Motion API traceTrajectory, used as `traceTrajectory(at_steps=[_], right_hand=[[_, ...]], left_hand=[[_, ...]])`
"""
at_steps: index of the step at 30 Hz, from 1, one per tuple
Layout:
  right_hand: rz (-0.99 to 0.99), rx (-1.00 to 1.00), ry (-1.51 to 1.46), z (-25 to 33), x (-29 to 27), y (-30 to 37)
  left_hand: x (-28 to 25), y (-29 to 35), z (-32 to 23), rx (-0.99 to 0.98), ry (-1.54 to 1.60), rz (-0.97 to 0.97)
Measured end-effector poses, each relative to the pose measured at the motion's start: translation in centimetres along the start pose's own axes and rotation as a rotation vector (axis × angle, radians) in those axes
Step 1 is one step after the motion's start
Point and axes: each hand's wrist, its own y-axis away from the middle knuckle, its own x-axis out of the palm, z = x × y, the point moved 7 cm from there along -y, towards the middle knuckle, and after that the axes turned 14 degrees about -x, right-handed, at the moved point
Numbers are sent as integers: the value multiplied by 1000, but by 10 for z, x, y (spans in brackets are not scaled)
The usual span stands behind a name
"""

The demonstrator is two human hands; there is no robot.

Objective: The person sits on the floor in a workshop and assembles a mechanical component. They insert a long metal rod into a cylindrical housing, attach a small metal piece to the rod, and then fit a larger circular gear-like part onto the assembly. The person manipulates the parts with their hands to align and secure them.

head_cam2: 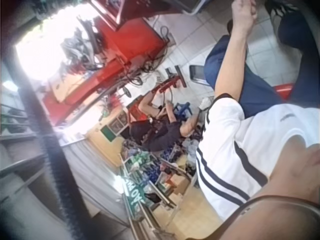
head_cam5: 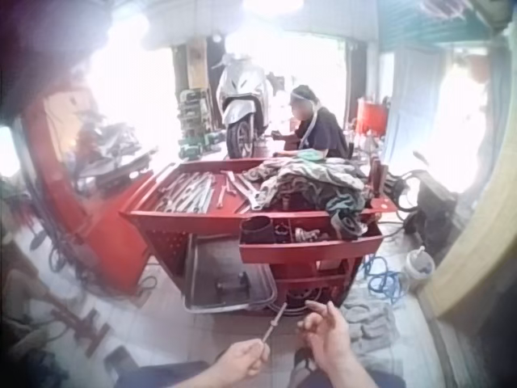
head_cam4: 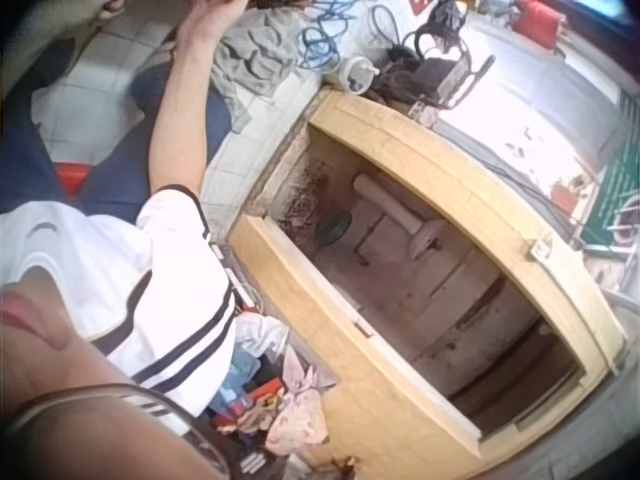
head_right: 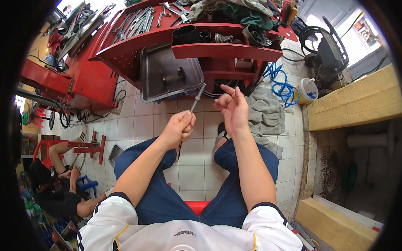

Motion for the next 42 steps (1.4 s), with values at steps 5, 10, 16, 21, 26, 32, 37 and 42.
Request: traceTrajectory(at_steps=[5, 10, 16, 21, 26, 32, 37, 42], right_hand=[[194, 16, -329, 8, 63, 15], [-157, -35, 11, -8, 6, 4], [215, 6, -375, 8, 55, 14], [47, -51, -155, 3, 35, 8], [352, -23, -459, 4, 62, 17], [166, 19, -329, -5, 53, 12], [192, 14, -422, -4, 57, 16], [189, 31, -358, -8, 54, 14]], left_hand=[[12, -8, 9, 0, -12, 42], [7, -8, 1, 13, 51, 6], [8, -2, -1, 1, 47, 46], [4, 3, 4, -18, 4, 0], [10, -4, 9, -24, 72, 51], [3, 2, 14, -30, -5, -15], [-15, 2, -10, -4, 90, -109], [13, 2, 16, -77, -104, -38]])
